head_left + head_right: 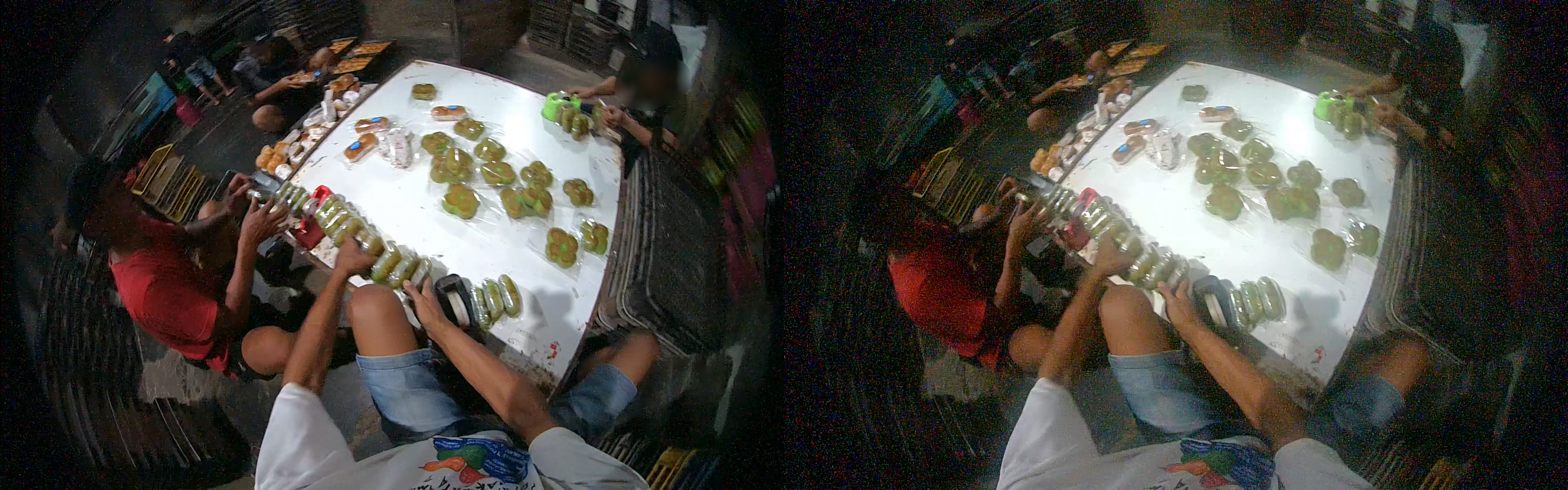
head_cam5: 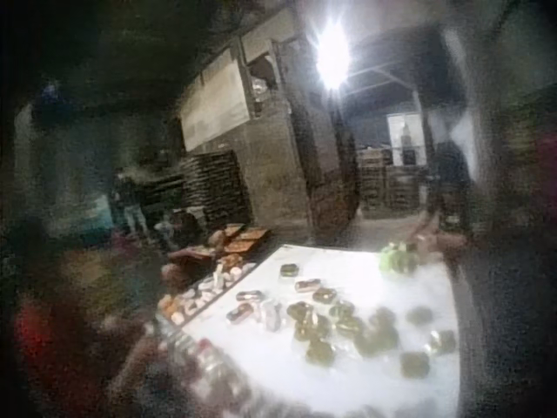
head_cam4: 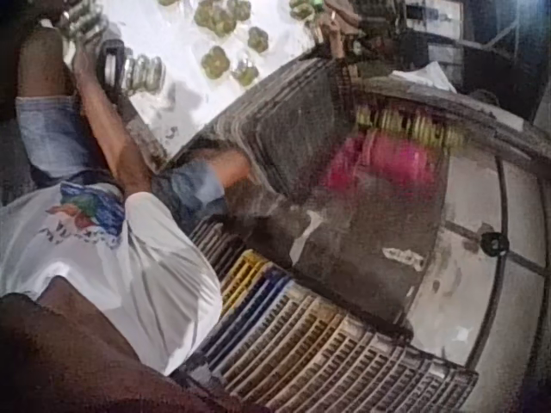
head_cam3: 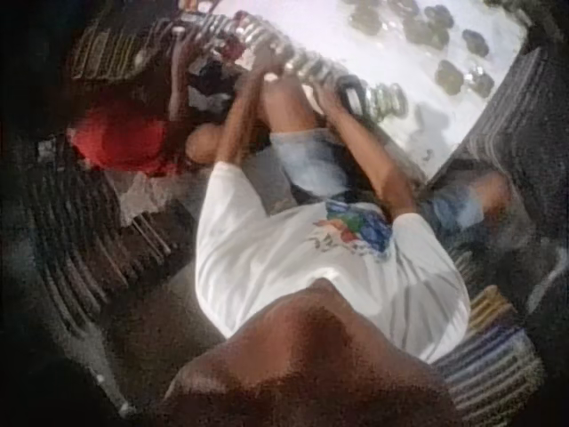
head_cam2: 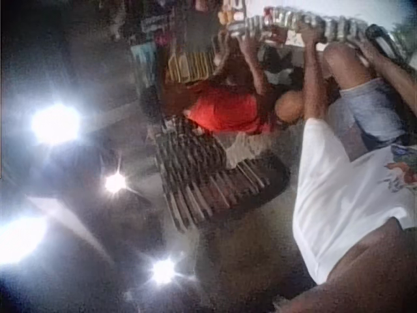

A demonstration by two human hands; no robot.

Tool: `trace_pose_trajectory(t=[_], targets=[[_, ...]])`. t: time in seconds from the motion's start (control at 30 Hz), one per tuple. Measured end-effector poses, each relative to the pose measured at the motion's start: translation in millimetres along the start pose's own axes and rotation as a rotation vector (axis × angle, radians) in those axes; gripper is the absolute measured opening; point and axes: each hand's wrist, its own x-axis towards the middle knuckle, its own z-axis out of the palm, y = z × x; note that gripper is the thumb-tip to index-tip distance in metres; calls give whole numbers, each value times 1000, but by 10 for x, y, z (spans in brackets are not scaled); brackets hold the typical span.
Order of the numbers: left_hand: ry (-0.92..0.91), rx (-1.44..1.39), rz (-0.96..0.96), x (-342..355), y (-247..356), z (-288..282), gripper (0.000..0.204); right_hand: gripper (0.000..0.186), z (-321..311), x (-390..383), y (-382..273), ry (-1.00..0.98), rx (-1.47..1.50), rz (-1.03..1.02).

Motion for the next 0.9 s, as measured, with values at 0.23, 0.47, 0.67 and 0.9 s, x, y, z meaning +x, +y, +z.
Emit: trace_pose_trajectory(t=[0.23,0.47,0.67,0.9], targets=[[3,-174,102,-805,2884,-959,85,99,-925,-753,-2068,-9,-118,-421],[-133,-564,588,-951,5228,478,91,81,-3114,-1998,-3664,753,-574,-729],[-319,-669,648,-1117,6197,2246,82,67,-5076,-2614,-3845,958,-861,-530],[-971,-770,120,-1390,5678,2314,70,89,-5515,-2545,-3050,640,-1278,376]])
